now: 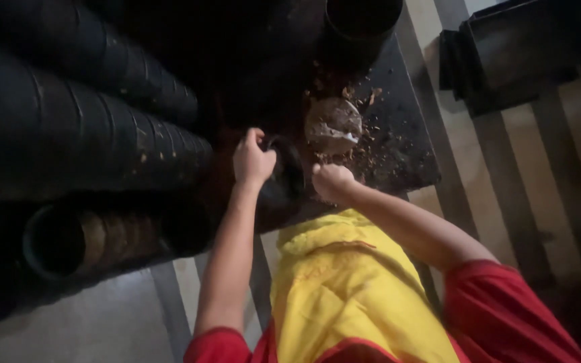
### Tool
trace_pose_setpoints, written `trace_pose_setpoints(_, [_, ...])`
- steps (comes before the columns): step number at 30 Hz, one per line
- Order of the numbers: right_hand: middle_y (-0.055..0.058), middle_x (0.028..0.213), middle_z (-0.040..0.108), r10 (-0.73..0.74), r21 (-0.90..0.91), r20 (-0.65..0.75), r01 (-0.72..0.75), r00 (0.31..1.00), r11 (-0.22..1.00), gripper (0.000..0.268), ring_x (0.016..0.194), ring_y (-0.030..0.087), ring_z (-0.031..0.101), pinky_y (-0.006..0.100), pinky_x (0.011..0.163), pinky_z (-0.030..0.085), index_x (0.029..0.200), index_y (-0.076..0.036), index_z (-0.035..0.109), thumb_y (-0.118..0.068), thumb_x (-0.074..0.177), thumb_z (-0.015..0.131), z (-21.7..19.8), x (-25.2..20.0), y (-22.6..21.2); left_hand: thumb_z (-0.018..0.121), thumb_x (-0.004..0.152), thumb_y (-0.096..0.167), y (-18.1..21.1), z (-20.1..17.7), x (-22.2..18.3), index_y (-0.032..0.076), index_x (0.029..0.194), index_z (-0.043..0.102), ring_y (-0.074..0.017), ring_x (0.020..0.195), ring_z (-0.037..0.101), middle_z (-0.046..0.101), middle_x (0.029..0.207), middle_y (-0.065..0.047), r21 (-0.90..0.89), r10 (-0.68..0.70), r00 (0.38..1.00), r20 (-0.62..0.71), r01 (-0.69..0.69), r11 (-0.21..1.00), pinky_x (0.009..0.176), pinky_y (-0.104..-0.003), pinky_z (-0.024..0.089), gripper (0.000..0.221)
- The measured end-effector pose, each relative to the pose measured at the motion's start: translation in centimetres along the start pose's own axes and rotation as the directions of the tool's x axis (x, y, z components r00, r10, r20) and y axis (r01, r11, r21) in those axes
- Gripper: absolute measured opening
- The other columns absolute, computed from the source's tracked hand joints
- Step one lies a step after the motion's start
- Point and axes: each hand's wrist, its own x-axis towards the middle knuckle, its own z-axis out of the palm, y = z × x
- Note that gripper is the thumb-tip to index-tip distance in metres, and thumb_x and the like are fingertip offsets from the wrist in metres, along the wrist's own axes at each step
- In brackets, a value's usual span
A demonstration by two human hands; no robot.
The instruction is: Scraping residue from the inside of cylindrical metal containers using a metal scraper tool.
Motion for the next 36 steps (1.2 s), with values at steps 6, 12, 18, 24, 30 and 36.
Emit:
trace_pose_setpoints(6, [0.022,0.095,0.075,0.034,0.039,-0.104,-0.031,0.994,0.999,0.027,0.083,0.039,0.075,0.049,0.072,0.060,0.119,-0.001,0.056,-0.015,0.098,0.047,-1.9,0.1,-0.2,0.066,0.079,0.007,0.7,0.2,-0.1,0.011,0.100,0.077,-0.0338,0.102,0.071,0.075,0.112,-0.010,-0.012,0.199,0.975,-0.097,-0.201,0.979,0.089,-0.042,0.058,0.024])
trace_pose_setpoints(12, [0.025,0.094,0.074,0.125,0.219,-0.051,-0.111,0.991,0.969,0.028,0.087,0.042,0.074,0.052,0.074,0.059,0.115,0.000,0.054,-0.021,0.096,0.051,-4.2,-0.4,-2.2,0.066,0.081,0.006,1.4,0.4,-1.3,0.010,0.105,0.078,-0.0317,0.103,0.072,0.075,0.115,-0.009,-0.022,0.200,0.960,-0.197,-0.208,0.978,0.090,-0.040,0.058,0.027])
trace_pose_setpoints(18, [0.027,0.100,0.073,0.131,0.147,-0.062,-0.121,0.989,0.982,0.028,0.089,0.042,0.074,0.051,0.074,0.060,0.116,-0.001,0.054,-0.018,0.094,0.052,-2.0,0.7,-1.9,0.064,0.084,0.003,1.2,0.6,-3.9,0.009,0.115,0.074,-0.0324,0.112,0.070,0.070,0.125,-0.009,0.010,0.264,0.905,-0.333,-0.277,0.961,0.094,-0.040,0.059,0.033])
trace_pose_setpoints(24, [0.020,0.102,0.075,0.088,0.055,0.075,-0.092,0.993,0.994,0.030,0.094,0.039,0.074,0.049,0.076,0.060,0.122,-0.006,0.060,-0.018,0.095,0.054,-3.1,0.6,-0.2,0.064,0.075,0.000,4.3,-0.6,-6.6,0.009,0.131,0.065,-0.0439,0.127,0.057,0.054,0.143,-0.023,0.045,0.272,0.889,-0.368,-0.275,0.960,0.095,-0.045,0.058,0.056])
trace_pose_setpoints(30, [0.021,0.091,0.074,0.092,0.119,0.031,-0.095,0.995,0.988,0.041,0.083,0.040,0.074,0.051,0.069,0.059,0.131,-0.004,0.054,-0.018,0.093,0.053,-6.1,-2.4,-1.0,0.072,0.075,0.020,2.7,0.4,-5.2,0.011,0.126,0.045,-0.0512,0.122,0.055,0.056,0.132,-0.030,-0.057,0.109,0.963,-0.248,-0.127,0.990,0.097,-0.052,0.053,0.059])
trace_pose_setpoints(36, [0.021,0.093,0.073,-0.027,0.061,0.087,0.022,0.996,0.998,0.028,0.088,0.040,0.074,0.050,0.073,0.060,0.117,-0.003,0.063,-0.015,0.091,0.058,0.8,1.9,2.4,0.066,0.076,0.015,0.5,1.6,-1.9,0.016,0.136,0.058,-0.0439,0.107,0.068,0.071,0.117,-0.021,-0.077,0.099,0.986,-0.135,-0.110,0.991,0.091,-0.051,0.057,0.060])
